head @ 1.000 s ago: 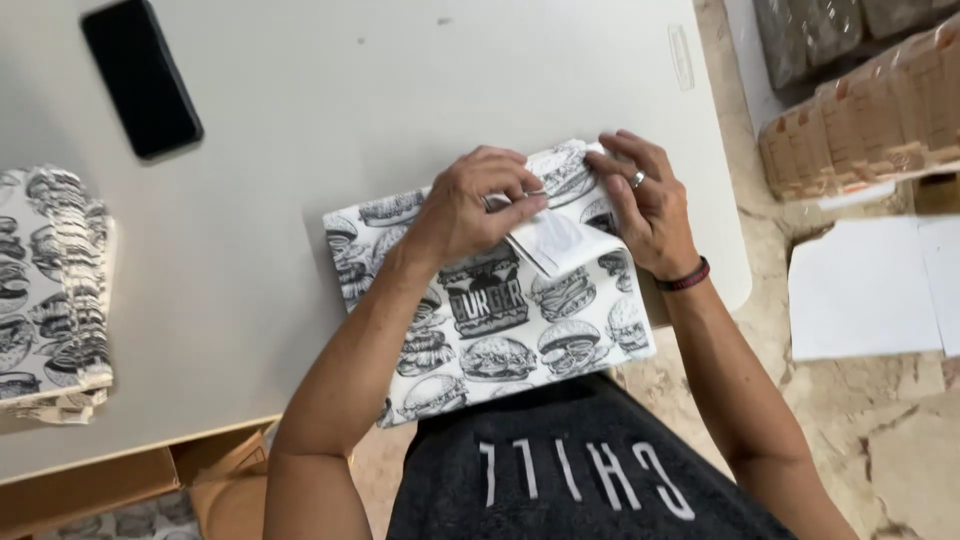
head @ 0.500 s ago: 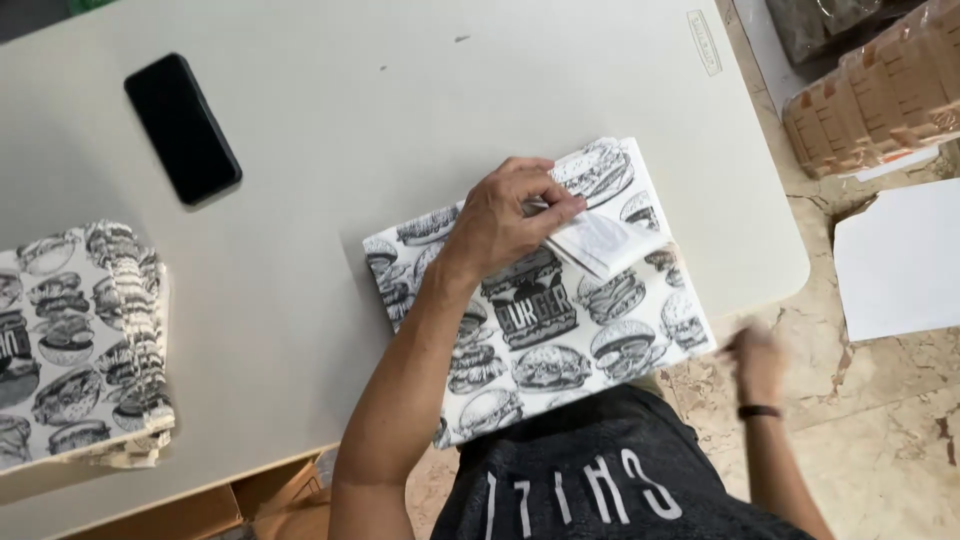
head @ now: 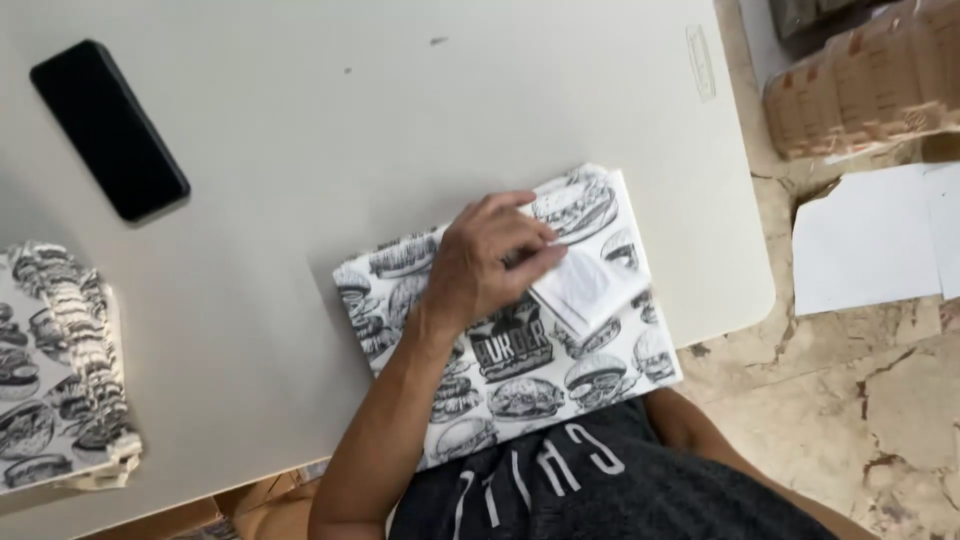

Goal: Folding printed paper sheets and stacking them neatly on a table

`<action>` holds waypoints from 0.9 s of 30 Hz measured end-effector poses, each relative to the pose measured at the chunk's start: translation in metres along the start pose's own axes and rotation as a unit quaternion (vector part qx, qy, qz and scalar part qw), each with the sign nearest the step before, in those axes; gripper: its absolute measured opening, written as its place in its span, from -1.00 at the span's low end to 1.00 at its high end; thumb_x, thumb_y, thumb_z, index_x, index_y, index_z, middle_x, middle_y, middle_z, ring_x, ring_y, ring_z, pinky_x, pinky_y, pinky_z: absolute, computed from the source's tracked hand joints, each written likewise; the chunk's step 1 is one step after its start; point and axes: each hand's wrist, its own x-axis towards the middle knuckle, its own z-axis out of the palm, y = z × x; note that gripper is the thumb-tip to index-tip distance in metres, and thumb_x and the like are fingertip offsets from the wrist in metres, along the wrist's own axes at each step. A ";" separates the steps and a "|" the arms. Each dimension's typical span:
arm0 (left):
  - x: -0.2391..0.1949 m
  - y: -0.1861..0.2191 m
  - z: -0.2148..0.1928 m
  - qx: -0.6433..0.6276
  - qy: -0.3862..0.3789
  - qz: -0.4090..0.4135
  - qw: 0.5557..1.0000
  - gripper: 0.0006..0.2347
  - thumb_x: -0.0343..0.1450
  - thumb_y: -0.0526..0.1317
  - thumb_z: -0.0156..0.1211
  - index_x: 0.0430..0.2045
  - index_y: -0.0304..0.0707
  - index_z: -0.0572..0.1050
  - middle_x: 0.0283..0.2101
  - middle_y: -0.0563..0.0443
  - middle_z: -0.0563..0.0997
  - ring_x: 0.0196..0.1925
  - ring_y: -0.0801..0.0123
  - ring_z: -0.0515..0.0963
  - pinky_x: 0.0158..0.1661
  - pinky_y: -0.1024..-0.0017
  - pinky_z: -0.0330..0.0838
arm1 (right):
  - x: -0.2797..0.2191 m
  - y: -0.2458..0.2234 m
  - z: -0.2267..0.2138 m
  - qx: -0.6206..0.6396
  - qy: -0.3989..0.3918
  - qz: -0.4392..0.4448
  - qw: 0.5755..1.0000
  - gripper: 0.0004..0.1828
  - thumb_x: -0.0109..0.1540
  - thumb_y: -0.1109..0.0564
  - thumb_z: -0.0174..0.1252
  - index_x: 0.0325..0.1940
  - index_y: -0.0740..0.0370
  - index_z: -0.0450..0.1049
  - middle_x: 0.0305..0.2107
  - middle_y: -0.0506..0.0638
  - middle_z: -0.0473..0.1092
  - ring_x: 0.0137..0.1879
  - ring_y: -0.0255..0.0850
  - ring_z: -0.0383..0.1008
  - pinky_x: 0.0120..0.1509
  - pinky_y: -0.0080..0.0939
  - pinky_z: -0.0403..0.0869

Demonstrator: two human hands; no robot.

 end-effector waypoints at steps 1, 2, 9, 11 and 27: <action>0.000 0.004 -0.003 0.006 0.004 0.015 1.000 -0.82 0.37 -0.13 0.44 -0.62 -0.06 0.58 -0.30 0.19 0.73 0.10 0.11 0.64 0.04 0.15 0.49 | 0.014 -0.009 0.008 0.017 -0.003 -0.009 1.000 -0.71 0.38 0.04 0.07 0.03 0.32 0.44 -0.21 0.15 0.48 -0.17 -0.07 0.45 -0.21 -0.14 0.47; -0.001 0.009 -0.006 0.000 0.006 0.009 1.000 -0.82 0.37 -0.12 0.44 -0.61 -0.06 0.57 -0.31 0.19 0.73 0.09 0.12 0.65 0.04 0.16 0.50 | 0.025 -0.016 0.015 0.034 -0.007 -0.019 0.999 -0.69 0.37 0.02 0.08 0.05 0.32 0.44 -0.20 0.16 0.48 -0.15 -0.06 0.46 -0.20 -0.13 0.47; -0.014 -0.001 0.006 -0.035 -0.005 -0.021 0.999 -0.87 0.39 -0.11 0.42 -0.50 -0.09 0.65 -0.32 0.00 0.72 0.11 0.01 0.63 0.12 0.05 0.42 | 0.040 0.042 0.007 0.067 -0.060 -0.045 0.995 -0.49 0.30 -0.10 0.18 0.18 0.32 0.47 -0.07 0.19 0.51 -0.04 0.01 0.51 -0.14 -0.04 0.51; -0.014 -0.009 0.008 -0.019 -0.007 -0.016 1.000 -0.85 0.41 -0.06 0.41 -0.46 -0.05 0.66 -0.24 -0.03 0.71 0.13 -0.01 0.61 0.13 0.02 0.41 | 0.056 0.082 -0.004 0.081 -0.076 -0.049 0.993 -0.43 0.28 -0.14 0.21 0.21 0.33 0.48 -0.03 0.20 0.52 -0.01 0.03 0.52 -0.12 -0.02 0.52; -0.004 0.027 -0.017 -0.019 -0.086 -0.067 0.994 -0.73 0.42 0.05 0.22 -0.36 -0.10 0.72 -0.13 -0.12 0.74 0.14 0.14 0.60 0.01 0.17 0.47 | -0.222 -0.191 -0.173 0.156 0.283 -0.653 0.685 -0.84 0.51 0.41 0.01 -0.05 0.53 0.51 -0.15 0.26 0.44 0.06 0.08 0.43 0.30 0.02 0.39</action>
